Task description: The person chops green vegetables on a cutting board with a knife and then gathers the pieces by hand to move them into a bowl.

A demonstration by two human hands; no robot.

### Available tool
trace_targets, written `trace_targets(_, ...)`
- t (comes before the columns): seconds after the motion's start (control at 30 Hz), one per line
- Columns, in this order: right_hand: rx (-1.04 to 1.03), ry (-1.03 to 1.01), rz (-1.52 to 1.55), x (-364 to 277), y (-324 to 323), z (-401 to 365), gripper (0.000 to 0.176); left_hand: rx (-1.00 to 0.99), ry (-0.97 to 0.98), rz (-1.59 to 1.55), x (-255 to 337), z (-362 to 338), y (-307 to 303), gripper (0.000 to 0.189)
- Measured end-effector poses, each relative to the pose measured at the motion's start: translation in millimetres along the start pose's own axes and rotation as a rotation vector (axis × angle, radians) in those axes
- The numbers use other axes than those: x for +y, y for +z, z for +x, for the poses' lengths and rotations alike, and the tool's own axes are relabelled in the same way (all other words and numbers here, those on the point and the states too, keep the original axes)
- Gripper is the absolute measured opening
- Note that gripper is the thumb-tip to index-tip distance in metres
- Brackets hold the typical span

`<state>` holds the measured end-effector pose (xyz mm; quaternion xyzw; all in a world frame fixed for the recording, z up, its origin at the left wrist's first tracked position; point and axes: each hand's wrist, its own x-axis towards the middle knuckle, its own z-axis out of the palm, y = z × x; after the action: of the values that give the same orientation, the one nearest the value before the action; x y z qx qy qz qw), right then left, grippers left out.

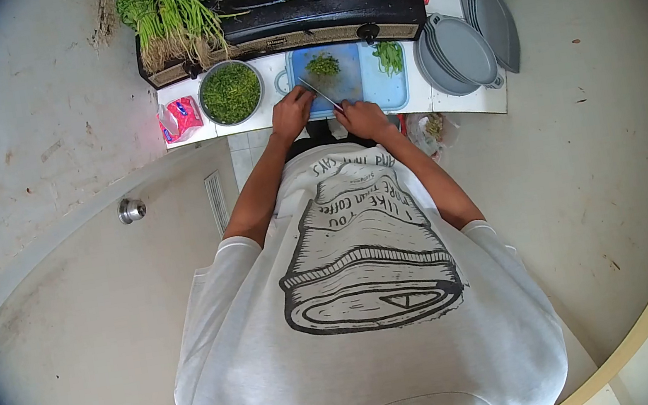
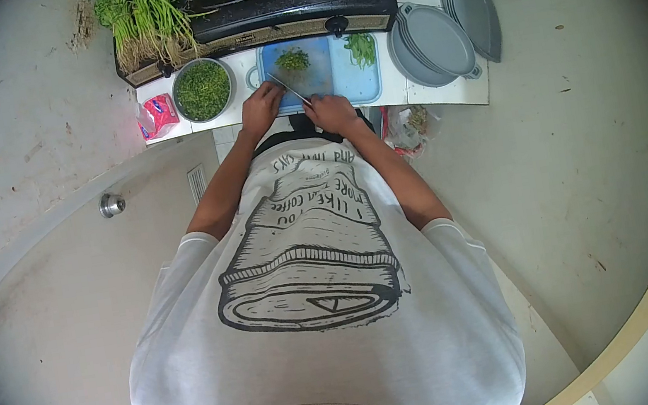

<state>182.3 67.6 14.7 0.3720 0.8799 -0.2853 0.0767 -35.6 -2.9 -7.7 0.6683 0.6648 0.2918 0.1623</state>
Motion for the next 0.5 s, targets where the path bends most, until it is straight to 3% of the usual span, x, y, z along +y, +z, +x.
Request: trace_targets(0.5, 0.034, 0.024, 0.016, -7.2, 1.4, 3.2, 0.046, 0.006, -0.085, -0.043, 3.8, -6.7, 2.6, 0.014)
